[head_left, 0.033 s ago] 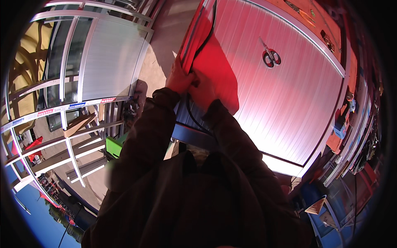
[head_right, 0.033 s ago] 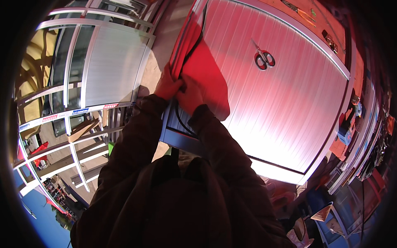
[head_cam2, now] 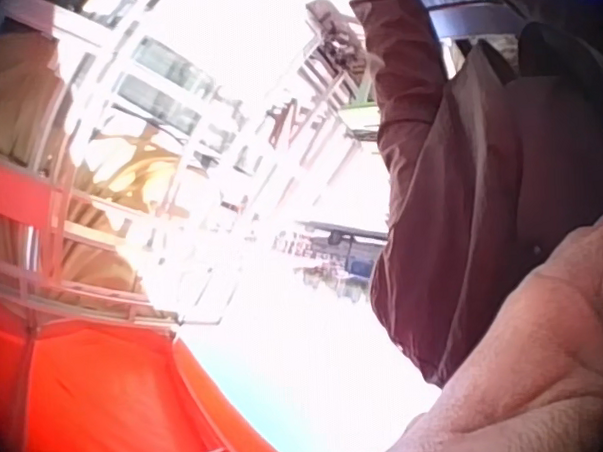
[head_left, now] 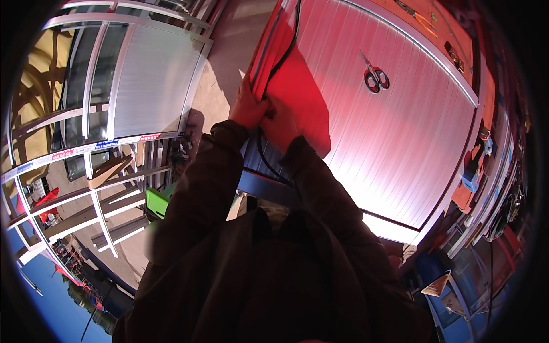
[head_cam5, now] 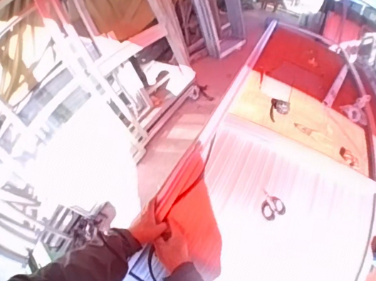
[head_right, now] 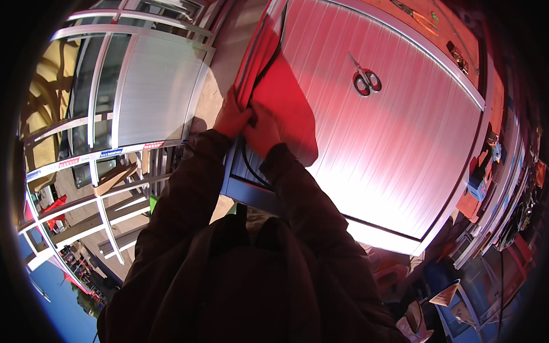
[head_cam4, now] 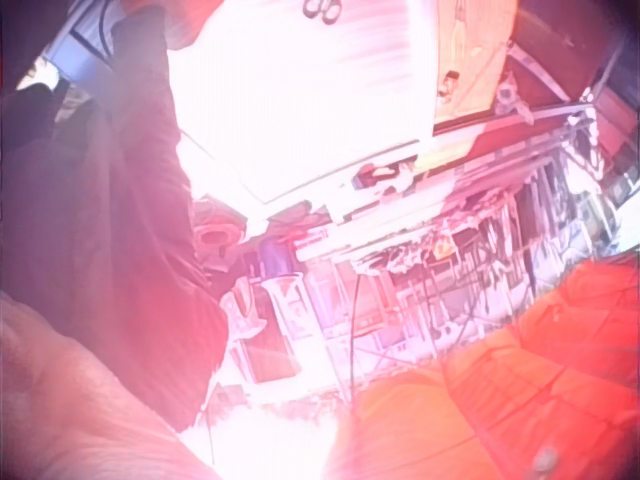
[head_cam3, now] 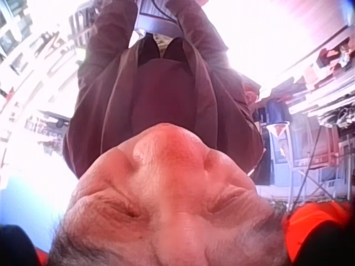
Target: The person places a large red translucent panel on a workbench, then repeatedly measures, cuts, and installs black rubber sealant beads along the panel's edges using scissors. The person also uses a hot glue gun to secure the beads in place.
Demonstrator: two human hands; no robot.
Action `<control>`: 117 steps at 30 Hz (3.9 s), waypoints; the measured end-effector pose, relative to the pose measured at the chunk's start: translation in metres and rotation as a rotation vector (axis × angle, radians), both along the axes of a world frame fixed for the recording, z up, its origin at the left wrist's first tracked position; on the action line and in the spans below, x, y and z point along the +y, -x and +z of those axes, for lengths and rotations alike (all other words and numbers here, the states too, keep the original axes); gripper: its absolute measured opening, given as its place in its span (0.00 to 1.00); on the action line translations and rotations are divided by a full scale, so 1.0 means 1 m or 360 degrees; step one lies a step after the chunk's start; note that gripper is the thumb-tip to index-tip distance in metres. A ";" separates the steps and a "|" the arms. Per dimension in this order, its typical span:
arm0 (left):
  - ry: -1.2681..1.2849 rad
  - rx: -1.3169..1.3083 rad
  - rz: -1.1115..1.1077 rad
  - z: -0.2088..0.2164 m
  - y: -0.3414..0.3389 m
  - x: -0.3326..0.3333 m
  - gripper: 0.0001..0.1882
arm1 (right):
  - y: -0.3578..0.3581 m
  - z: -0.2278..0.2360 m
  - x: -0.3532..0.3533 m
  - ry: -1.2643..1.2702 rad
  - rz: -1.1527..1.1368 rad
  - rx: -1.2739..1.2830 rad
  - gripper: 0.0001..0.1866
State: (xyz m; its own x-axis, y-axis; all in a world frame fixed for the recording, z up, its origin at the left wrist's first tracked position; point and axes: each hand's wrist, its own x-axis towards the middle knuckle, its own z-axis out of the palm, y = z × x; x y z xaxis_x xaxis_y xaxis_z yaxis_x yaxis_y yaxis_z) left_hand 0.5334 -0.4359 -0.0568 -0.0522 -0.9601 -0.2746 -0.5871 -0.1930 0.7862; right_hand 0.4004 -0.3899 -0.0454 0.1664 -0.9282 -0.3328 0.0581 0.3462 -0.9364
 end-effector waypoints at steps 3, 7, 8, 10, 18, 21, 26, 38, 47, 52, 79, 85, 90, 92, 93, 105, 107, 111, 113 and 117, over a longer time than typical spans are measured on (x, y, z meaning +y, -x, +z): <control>-0.0094 0.0009 -0.0003 -0.002 -0.001 0.001 0.52 | 0.000 -0.001 0.001 -0.0002 -0.0021 -0.0001 0.21; -0.0110 0.0002 0.0026 0.002 -0.002 0.002 0.53 | 0.004 0.021 -0.006 -0.0240 0.0089 -0.0073 0.20; -0.0121 0.0006 0.0037 0.002 0.001 0.001 0.53 | 0.008 0.025 -0.009 -0.0261 0.0125 -0.0024 0.20; -0.0025 -0.0143 0.0063 0.003 0.001 0.003 0.52 | 0.008 0.028 -0.008 -0.0327 0.0127 -0.0035 0.20; -0.0643 0.1210 0.0851 0.059 0.021 0.109 0.22 | 0.049 0.048 0.019 -0.0249 0.0425 0.0062 0.16; -0.0935 0.1433 0.0902 0.042 0.004 0.142 0.16 | 0.130 0.052 -0.010 0.0462 -0.0250 0.1231 0.14; -0.0589 0.0720 0.0631 -0.021 -0.039 0.191 0.17 | 0.244 0.030 -0.069 0.0349 -0.0232 0.2295 0.21; -0.0963 0.0768 0.0837 0.048 -0.044 0.213 0.20 | 0.133 0.074 0.010 -0.0420 0.0291 0.0466 0.14; -0.0988 0.0942 0.0747 0.042 -0.053 0.215 0.20 | 0.076 0.034 0.118 -0.1447 0.1029 -0.0164 0.17; -0.1022 0.1093 0.0844 0.035 -0.054 0.217 0.18 | 0.066 0.027 0.117 -0.1408 0.1195 -0.0112 0.17; -0.1161 0.1532 0.0849 0.033 -0.056 0.214 0.09 | 0.050 0.024 0.074 -0.1081 0.1624 0.0098 0.17; -0.1152 0.1477 0.0923 0.030 -0.051 0.216 0.09 | 0.054 0.019 0.075 -0.1080 0.1634 0.0040 0.17; -0.1128 0.1472 0.0921 0.020 -0.048 0.222 0.10 | 0.058 0.027 0.079 -0.0992 0.1722 -0.0033 0.14; -0.1161 0.1356 0.0887 0.023 -0.046 0.216 0.08 | 0.065 0.025 0.081 -0.0983 0.1653 -0.0100 0.14; -0.1127 0.1301 0.0868 0.027 -0.046 0.215 0.08 | 0.063 0.034 0.079 -0.0971 0.1680 -0.0045 0.14; -0.0770 0.1244 0.1849 -0.050 -0.139 0.434 0.13 | 0.008 0.050 0.162 -0.0440 0.1683 0.0284 0.10; -0.0635 0.0366 0.2138 -0.115 -0.178 0.530 0.15 | -0.013 0.036 0.190 -0.0189 0.1800 0.0408 0.10; -0.1212 -0.0932 0.2420 -0.172 -0.245 0.670 0.20 | -0.060 0.025 0.247 -0.0412 0.1735 0.0570 0.09; -0.1414 -0.1392 0.2412 -0.169 -0.277 0.684 0.25 | -0.065 0.005 0.264 -0.0402 0.1771 0.0655 0.08; -0.0903 -0.0751 0.2534 -0.215 -0.348 0.689 0.26 | -0.055 -0.026 0.292 -0.0421 0.1856 0.0931 0.07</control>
State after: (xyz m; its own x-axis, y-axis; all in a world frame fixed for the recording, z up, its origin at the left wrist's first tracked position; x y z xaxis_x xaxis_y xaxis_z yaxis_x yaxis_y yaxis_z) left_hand 0.8811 0.2534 -0.2723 0.9356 0.2191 -0.2769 0.2919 -0.9212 0.2572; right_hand 0.4551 -0.0976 -0.0715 0.5863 -0.2380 -0.7743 -0.7800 0.0921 -0.6190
